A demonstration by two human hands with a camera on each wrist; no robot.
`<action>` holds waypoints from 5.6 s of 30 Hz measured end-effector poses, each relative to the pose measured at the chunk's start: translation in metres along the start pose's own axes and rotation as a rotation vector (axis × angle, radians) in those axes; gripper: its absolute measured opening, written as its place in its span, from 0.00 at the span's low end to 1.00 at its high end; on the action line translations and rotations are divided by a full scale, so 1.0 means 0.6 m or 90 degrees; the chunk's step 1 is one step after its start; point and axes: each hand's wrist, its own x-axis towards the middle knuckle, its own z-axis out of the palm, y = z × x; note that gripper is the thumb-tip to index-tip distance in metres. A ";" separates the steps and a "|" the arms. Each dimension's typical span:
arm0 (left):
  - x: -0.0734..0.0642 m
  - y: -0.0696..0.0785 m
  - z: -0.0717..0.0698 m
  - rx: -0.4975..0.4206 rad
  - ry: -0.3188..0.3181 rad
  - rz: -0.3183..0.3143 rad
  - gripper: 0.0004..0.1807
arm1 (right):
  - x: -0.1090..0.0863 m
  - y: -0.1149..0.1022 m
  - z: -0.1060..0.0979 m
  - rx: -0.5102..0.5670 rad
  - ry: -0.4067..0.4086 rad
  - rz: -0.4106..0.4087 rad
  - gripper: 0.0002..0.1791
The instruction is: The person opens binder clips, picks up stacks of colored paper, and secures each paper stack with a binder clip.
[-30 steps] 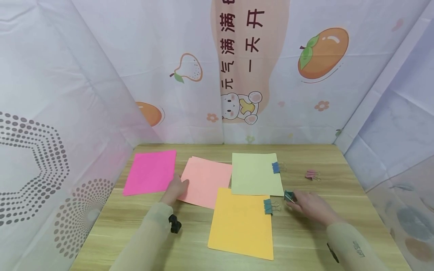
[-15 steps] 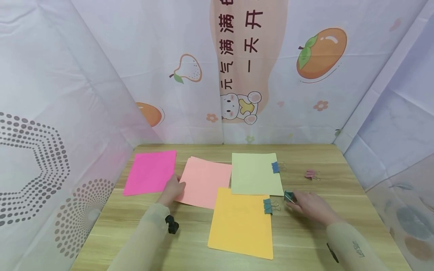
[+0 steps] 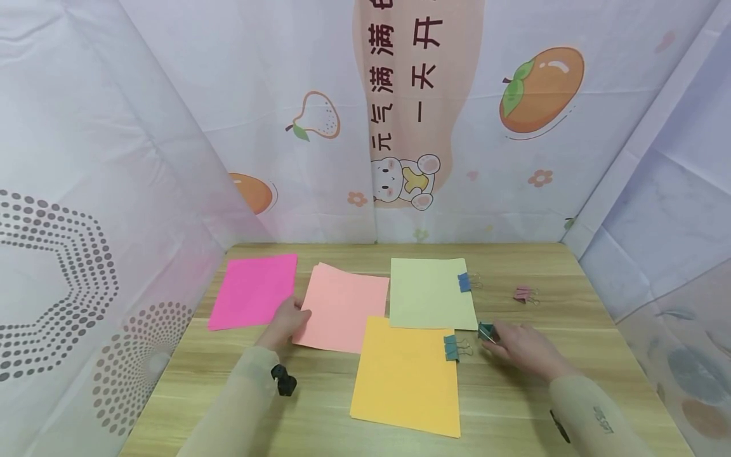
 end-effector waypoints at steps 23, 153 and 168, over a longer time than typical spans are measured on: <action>0.003 -0.015 -0.037 -0.183 0.025 -0.002 0.23 | 0.000 -0.007 -0.003 0.003 -0.010 0.008 0.18; -0.043 -0.001 0.083 -0.370 -0.204 0.148 0.13 | 0.091 -0.101 -0.055 0.235 -0.173 -0.066 0.18; -0.042 -0.004 0.084 -0.365 -0.210 0.152 0.12 | 0.092 -0.105 -0.053 0.269 -0.221 -0.040 0.19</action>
